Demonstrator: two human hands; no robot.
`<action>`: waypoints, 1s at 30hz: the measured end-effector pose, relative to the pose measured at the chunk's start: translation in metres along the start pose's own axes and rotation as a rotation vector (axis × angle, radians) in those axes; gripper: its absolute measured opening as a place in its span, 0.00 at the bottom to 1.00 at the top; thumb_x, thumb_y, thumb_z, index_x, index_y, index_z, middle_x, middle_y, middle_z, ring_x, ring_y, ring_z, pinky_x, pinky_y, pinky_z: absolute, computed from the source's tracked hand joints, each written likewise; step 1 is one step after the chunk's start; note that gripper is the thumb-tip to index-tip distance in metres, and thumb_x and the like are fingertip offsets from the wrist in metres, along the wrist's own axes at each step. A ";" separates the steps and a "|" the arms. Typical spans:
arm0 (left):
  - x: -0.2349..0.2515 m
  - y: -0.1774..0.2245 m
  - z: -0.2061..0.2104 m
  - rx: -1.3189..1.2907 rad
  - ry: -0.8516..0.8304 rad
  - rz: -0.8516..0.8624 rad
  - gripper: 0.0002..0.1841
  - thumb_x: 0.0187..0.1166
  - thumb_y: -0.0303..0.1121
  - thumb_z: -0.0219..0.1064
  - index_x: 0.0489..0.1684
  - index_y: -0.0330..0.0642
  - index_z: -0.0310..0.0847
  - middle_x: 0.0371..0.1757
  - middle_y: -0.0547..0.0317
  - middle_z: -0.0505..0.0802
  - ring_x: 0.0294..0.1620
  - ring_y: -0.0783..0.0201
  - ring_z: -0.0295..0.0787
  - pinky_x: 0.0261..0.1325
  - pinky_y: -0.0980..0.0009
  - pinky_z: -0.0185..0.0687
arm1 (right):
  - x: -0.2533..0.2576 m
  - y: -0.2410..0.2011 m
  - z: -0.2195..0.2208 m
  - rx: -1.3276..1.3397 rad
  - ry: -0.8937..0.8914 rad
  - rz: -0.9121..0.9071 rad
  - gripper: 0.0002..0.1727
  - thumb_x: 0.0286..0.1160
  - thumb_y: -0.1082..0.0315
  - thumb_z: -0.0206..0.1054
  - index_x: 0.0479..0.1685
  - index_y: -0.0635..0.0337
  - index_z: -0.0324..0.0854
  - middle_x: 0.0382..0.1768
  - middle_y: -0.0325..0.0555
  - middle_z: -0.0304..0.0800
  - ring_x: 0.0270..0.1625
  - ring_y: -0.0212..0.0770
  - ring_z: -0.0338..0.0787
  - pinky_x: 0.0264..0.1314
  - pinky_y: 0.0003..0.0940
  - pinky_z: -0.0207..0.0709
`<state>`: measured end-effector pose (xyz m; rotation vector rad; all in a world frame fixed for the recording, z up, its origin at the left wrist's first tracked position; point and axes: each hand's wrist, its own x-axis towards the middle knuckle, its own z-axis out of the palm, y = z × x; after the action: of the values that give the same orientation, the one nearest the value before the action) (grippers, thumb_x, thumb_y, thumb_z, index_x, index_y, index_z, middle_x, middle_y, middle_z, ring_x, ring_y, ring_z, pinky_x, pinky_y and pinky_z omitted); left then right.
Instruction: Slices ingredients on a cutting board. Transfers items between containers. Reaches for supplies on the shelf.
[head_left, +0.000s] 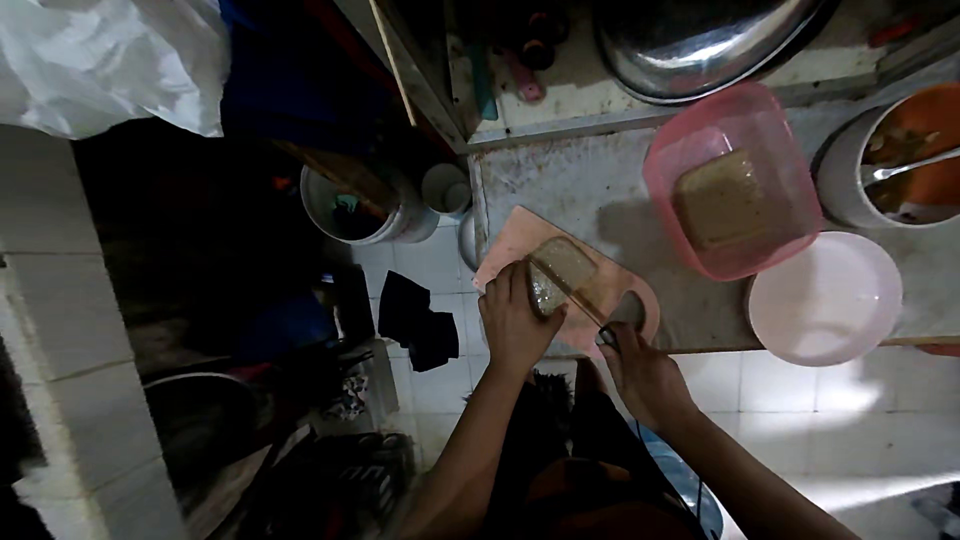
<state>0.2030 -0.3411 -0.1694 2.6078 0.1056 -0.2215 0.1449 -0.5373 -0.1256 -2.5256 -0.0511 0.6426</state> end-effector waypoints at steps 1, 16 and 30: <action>0.000 0.001 0.000 -0.002 -0.001 -0.006 0.50 0.55 0.56 0.83 0.83 0.42 0.71 0.76 0.44 0.80 0.71 0.41 0.77 0.65 0.40 0.73 | 0.000 0.000 0.001 -0.010 0.014 -0.012 0.25 0.92 0.52 0.51 0.69 0.64 0.77 0.44 0.60 0.91 0.36 0.59 0.94 0.34 0.52 0.87; 0.004 0.011 -0.005 0.003 -0.042 -0.076 0.48 0.55 0.51 0.85 0.81 0.38 0.72 0.75 0.41 0.80 0.73 0.42 0.77 0.70 0.45 0.77 | 0.000 -0.001 0.002 -0.123 0.017 -0.005 0.24 0.91 0.52 0.52 0.64 0.66 0.78 0.40 0.60 0.90 0.31 0.59 0.93 0.28 0.52 0.86; 0.010 0.013 -0.012 -0.008 -0.090 -0.085 0.46 0.55 0.46 0.87 0.77 0.35 0.75 0.73 0.40 0.82 0.72 0.41 0.78 0.69 0.46 0.79 | 0.041 -0.038 -0.016 -0.136 -0.248 0.116 0.29 0.94 0.51 0.47 0.81 0.66 0.65 0.52 0.64 0.89 0.46 0.63 0.95 0.47 0.55 0.87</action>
<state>0.2157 -0.3467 -0.1547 2.5834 0.1858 -0.3669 0.1919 -0.5060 -0.1118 -2.5780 -0.0384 1.0293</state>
